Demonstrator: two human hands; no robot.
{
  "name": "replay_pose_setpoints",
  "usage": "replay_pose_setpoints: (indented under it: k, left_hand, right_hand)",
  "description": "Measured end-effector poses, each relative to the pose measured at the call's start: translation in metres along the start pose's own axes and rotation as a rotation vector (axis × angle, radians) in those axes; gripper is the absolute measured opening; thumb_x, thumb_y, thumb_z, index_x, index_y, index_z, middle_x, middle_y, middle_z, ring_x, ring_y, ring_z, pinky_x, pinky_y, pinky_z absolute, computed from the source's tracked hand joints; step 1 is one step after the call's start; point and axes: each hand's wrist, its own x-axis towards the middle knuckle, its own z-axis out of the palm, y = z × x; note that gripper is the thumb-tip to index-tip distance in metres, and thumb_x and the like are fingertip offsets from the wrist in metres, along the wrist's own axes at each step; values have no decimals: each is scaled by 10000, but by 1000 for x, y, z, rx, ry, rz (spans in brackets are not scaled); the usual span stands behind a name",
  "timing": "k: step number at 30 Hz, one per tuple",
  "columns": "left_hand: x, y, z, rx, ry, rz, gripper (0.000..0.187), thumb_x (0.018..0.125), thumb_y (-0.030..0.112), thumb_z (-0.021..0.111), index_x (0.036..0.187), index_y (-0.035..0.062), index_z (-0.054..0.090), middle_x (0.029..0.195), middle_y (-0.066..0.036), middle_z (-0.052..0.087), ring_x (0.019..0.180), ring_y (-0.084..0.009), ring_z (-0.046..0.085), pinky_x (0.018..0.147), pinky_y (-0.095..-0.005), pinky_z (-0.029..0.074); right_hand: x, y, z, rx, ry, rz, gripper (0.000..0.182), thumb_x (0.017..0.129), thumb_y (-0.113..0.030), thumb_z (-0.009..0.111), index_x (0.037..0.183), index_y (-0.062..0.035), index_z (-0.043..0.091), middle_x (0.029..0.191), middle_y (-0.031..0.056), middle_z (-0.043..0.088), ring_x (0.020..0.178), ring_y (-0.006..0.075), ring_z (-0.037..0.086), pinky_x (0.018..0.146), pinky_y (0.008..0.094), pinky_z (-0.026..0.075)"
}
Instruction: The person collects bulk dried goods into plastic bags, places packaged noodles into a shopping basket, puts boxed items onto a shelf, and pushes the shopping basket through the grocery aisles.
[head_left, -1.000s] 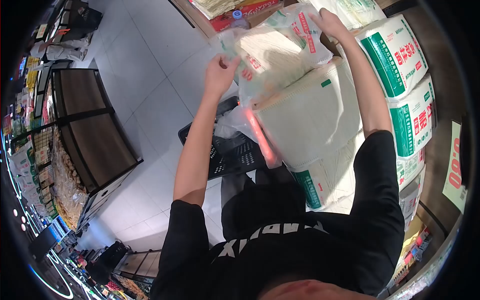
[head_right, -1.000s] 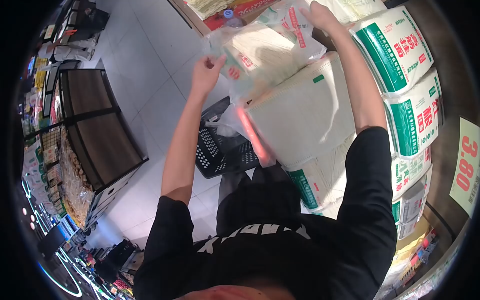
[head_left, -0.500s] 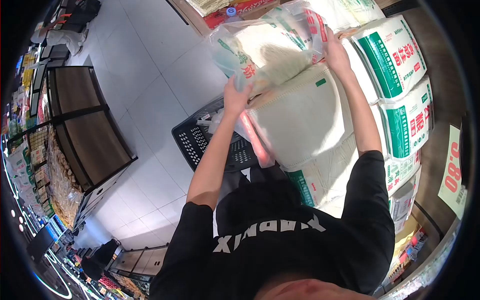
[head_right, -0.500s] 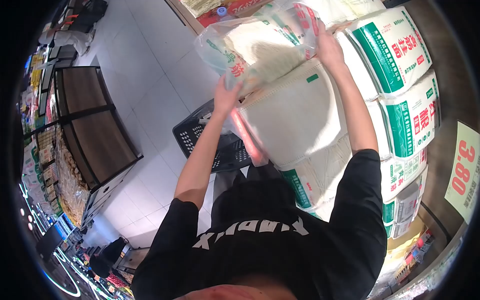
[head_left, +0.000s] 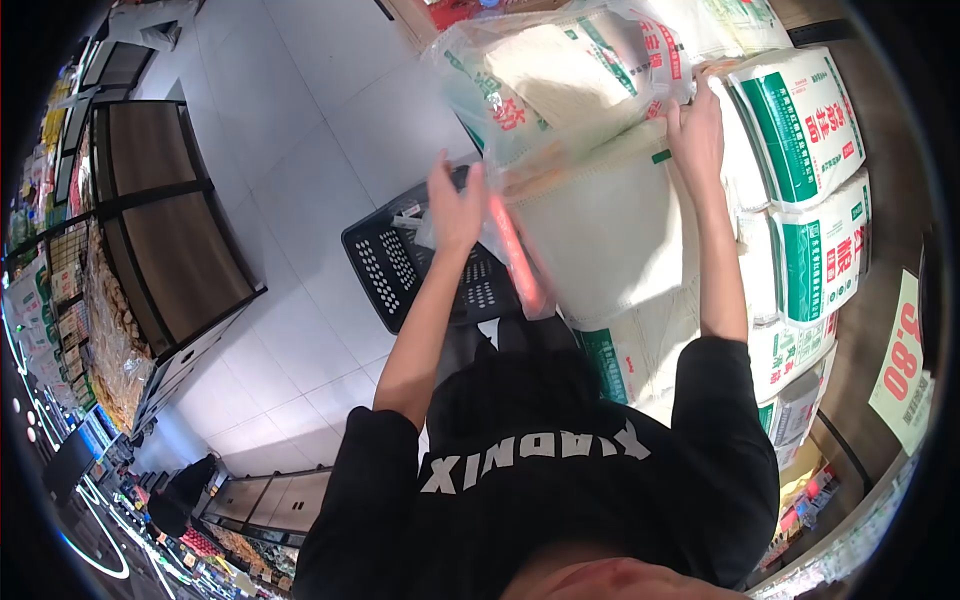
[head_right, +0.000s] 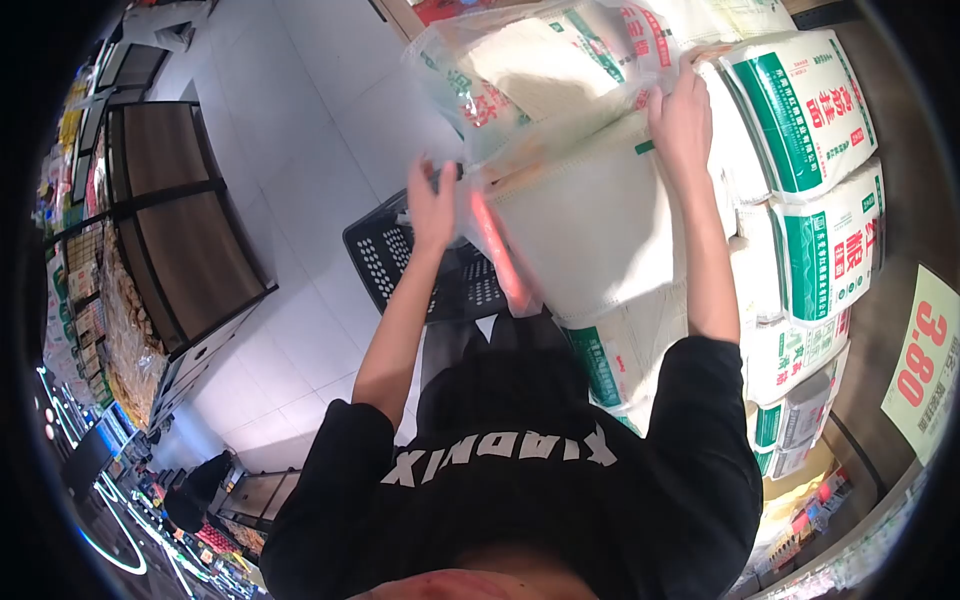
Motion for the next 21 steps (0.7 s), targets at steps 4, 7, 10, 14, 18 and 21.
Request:
replay_pose_setpoints:
  k: [4, 7, 10, 14, 18, 21]
  left_hand:
    - [-67, -42, -42, -135, -15, -338, 541, 912, 288, 651, 1292, -52, 474, 1159, -207, 574, 1061, -293, 571, 939, -389, 464]
    - [-143, -75, -9, -50, -141, -279, 471, 903, 264, 652, 1225, -42, 496, 1068, -179, 599, 982, -291, 598, 897, -391, 484]
    - [-180, -70, 21, -173, -194, -248, 458, 872, 247, 678, 1193, -28, 502, 980, -152, 627, 926, -312, 636, 850, -407, 500]
    - [-202, -116, 60, -677, -367, -249, 455, 851, 238, 693, 1177, -18, 505, 977, -172, 632, 948, -353, 642, 830, -427, 496]
    - [-191, -82, 13, -373, -416, 6, 437, 850, 249, 690, 1156, -8, 513, 1015, -209, 630, 991, -399, 627, 827, -439, 485]
    - [-191, -86, 2, -40, -496, 260, 441, 826, 258, 709, 1130, -8, 532, 1027, -225, 631, 1001, -425, 620, 832, -452, 492]
  right_hand:
    - [-128, -72, -8, 494, -348, 175, 373, 911, -166, 661, 1212, 31, 563, 1056, 178, 629, 921, 264, 622, 828, 353, 493]
    - [-212, -127, 5, 552, -505, 54, 360, 908, -158, 638, 1188, 50, 547, 1084, 237, 603, 981, 387, 611, 848, 435, 500]
    - [-251, -158, 13, 484, -606, 138, 446, 933, -190, 604, 1290, 48, 482, 1197, 267, 578, 1073, 429, 591, 902, 459, 489]
    - [-271, -182, 22, 365, -593, 166, 535, 924, -186, 587, 1345, 80, 391, 1211, 312, 546, 1067, 483, 577, 884, 509, 491]
    - [-284, -186, 36, 214, -620, 181, 563, 945, -219, 535, 1374, 100, 360, 1204, 332, 554, 1031, 500, 600, 856, 543, 499]
    - [-293, -190, 33, 171, -642, 186, 554, 950, -228, 503, 1369, 106, 359, 1174, 321, 577, 991, 500, 617, 828, 554, 508]
